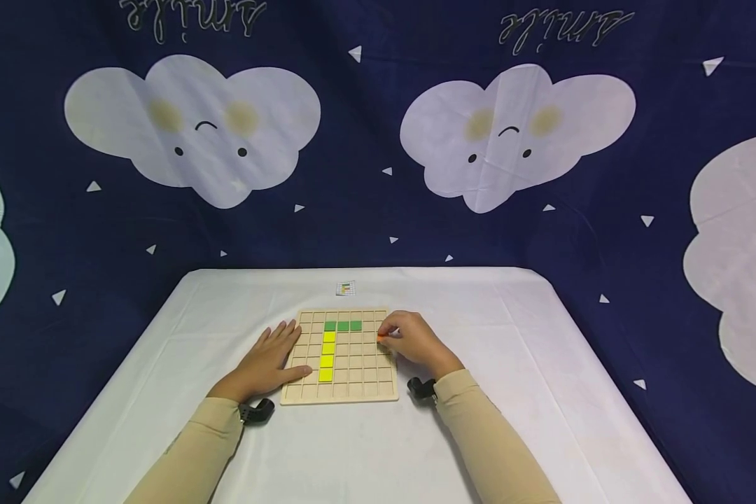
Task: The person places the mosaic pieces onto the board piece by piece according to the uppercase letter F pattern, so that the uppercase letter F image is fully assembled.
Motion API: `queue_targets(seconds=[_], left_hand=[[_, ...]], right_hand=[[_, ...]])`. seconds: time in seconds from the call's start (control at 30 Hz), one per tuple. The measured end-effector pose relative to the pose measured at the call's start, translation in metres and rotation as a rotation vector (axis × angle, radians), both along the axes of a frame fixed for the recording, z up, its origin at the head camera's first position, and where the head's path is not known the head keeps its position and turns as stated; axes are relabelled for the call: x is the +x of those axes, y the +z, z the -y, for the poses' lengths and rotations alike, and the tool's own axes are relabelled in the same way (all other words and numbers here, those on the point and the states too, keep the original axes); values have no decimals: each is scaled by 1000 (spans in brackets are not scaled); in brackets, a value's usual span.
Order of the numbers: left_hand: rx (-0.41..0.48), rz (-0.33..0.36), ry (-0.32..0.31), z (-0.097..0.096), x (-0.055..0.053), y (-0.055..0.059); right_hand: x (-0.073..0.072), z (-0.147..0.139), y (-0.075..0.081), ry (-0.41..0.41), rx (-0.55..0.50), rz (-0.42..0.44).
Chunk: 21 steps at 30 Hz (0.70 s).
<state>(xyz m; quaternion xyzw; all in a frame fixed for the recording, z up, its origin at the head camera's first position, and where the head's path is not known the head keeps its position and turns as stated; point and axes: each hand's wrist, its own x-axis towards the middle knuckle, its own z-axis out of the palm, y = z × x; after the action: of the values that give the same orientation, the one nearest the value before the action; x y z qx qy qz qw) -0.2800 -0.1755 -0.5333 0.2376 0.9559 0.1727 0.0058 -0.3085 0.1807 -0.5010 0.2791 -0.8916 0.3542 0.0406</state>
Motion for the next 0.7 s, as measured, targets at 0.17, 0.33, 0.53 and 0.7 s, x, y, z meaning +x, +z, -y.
queue_targets(seconds=[0.17,0.33,0.53,0.7], left_hand=[[-1,-4,3,1,0,-1],[-19,8,9,1,-3,-4],[-27,17,7,2,-4,-5],[-23,9,1,2,-4,-7]], right_hand=[[2,22,1,35,11,2],[4,44,1,44,68,15],[5,67,1,71,104,38],[2,79,-1,83,137,17]])
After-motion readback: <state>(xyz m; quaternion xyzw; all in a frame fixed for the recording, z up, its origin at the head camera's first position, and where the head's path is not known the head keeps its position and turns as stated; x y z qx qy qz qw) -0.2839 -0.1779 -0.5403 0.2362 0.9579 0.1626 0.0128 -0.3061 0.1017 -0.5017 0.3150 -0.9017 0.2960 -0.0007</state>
